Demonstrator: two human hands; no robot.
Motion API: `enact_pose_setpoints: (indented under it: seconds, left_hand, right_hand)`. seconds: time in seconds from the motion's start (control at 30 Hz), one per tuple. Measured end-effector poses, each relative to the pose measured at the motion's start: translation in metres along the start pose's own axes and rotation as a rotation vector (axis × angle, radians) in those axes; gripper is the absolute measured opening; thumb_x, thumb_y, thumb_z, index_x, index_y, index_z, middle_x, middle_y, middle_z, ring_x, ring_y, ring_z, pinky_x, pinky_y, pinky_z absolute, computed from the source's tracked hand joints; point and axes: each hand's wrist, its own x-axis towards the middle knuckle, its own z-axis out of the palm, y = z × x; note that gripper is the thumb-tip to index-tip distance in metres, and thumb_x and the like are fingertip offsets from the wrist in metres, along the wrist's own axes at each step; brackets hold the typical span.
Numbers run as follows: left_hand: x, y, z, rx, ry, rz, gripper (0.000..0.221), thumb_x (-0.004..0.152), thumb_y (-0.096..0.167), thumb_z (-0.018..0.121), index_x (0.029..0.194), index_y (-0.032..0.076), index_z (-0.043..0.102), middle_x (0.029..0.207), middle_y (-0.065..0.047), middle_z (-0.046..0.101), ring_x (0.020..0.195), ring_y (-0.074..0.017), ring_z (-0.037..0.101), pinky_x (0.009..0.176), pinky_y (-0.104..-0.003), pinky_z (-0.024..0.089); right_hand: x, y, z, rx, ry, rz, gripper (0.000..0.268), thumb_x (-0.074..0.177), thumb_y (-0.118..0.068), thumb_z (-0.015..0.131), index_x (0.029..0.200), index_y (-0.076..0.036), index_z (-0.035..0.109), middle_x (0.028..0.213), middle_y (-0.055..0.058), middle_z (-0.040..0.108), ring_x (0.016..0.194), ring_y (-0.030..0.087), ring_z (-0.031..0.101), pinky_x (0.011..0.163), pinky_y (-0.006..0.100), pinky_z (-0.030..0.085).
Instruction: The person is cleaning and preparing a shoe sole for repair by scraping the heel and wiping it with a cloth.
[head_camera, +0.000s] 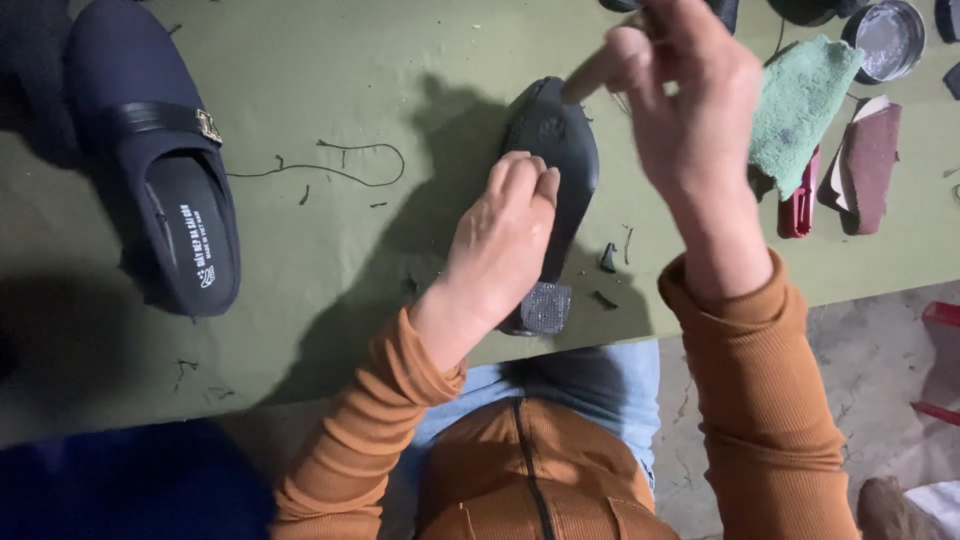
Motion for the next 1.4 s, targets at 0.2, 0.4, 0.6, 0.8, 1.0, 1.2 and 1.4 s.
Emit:
enact_pose_setpoints:
  seconds: [0.2,0.4,0.6,0.8,1.0,1.2,1.4]
  left_hand:
    - [0.01,-0.011,-0.031,-0.241,0.011,0.007,0.019,0.078,-0.013,0.041,0.094,-0.013,0.051,0.088,-0.019,0.049,0.08,-0.0292,0.052,0.076,-0.032,0.045]
    - [-0.022,-0.021,-0.058,-0.346,0.066,-0.129,0.024,0.079,-0.011,0.04,0.101,-0.008,0.05,0.092,-0.017,0.05,0.083,-0.0267,0.052,0.074,-0.032,0.043]
    - [-0.067,-0.016,-0.072,-0.341,0.017,-0.282,0.021,0.081,-0.001,0.044,0.1,-0.005,0.052,0.094,-0.017,0.051,0.084,-0.0251,0.054,0.075,-0.031,0.044]
    - [-0.073,-0.013,-0.069,-0.373,-0.024,-0.278,0.022,0.081,0.002,0.046,0.103,-0.003,0.051,0.095,-0.015,0.051,0.084,-0.0234,0.053,0.071,-0.03,0.047]
    - [-0.057,-0.019,-0.053,-0.455,-0.047,-0.315,0.03,0.079,0.004,0.051,0.108,0.001,0.047,0.098,-0.011,0.052,0.081,-0.0172,0.055,0.068,-0.026,0.047]
    - [-0.044,-0.025,-0.025,-0.527,-0.125,-0.464,0.039,0.082,0.005,0.043,0.12,0.001,0.036,0.117,-0.015,0.043,0.092,-0.019,0.054,0.077,-0.027,0.046]
    - [-0.038,-0.029,0.004,-0.506,-0.067,-0.461,0.04,0.078,0.003,0.043,0.118,-0.002,0.036,0.12,-0.019,0.039,0.106,-0.0269,0.046,0.083,-0.029,0.044]
  right_hand:
    - [-0.027,-0.003,-0.015,-0.151,0.055,0.042,0.042,0.098,-0.026,0.033,0.106,0.011,0.051,0.078,0.016,0.054,0.064,0.018,0.056,0.055,0.026,0.044]
    - [-0.037,-0.018,-0.003,-0.063,0.039,0.038,0.031,0.091,-0.019,0.049,0.107,0.008,0.048,0.083,0.015,0.053,0.075,0.021,0.053,0.067,0.029,0.048]
    - [-0.028,-0.026,0.019,-0.133,0.059,-0.048,0.018,0.083,0.005,0.067,0.093,0.005,0.052,0.078,0.012,0.056,0.064,0.018,0.053,0.063,0.028,0.045]
    - [-0.028,-0.033,0.005,-0.091,0.148,-0.061,0.007,0.092,0.004,0.053,0.096,0.011,0.051,0.083,0.019,0.057,0.073,0.025,0.057,0.065,0.03,0.049]
    - [-0.061,-0.002,-0.021,-0.253,0.263,0.099,0.029,0.1,-0.018,0.049,0.096,0.01,0.056,0.074,0.013,0.056,0.063,0.017,0.05,0.057,0.027,0.041]
    - [-0.073,0.012,-0.002,-0.347,0.236,0.076,0.005,0.084,0.009,0.058,0.086,0.008,0.053,0.082,0.016,0.057,0.059,0.017,0.047,0.051,0.027,0.041]
    - [-0.063,-0.003,0.012,-0.209,0.159,0.061,0.008,0.087,0.005,0.06,0.092,0.007,0.054,0.085,0.017,0.051,0.061,0.019,0.06,0.057,0.026,0.046]
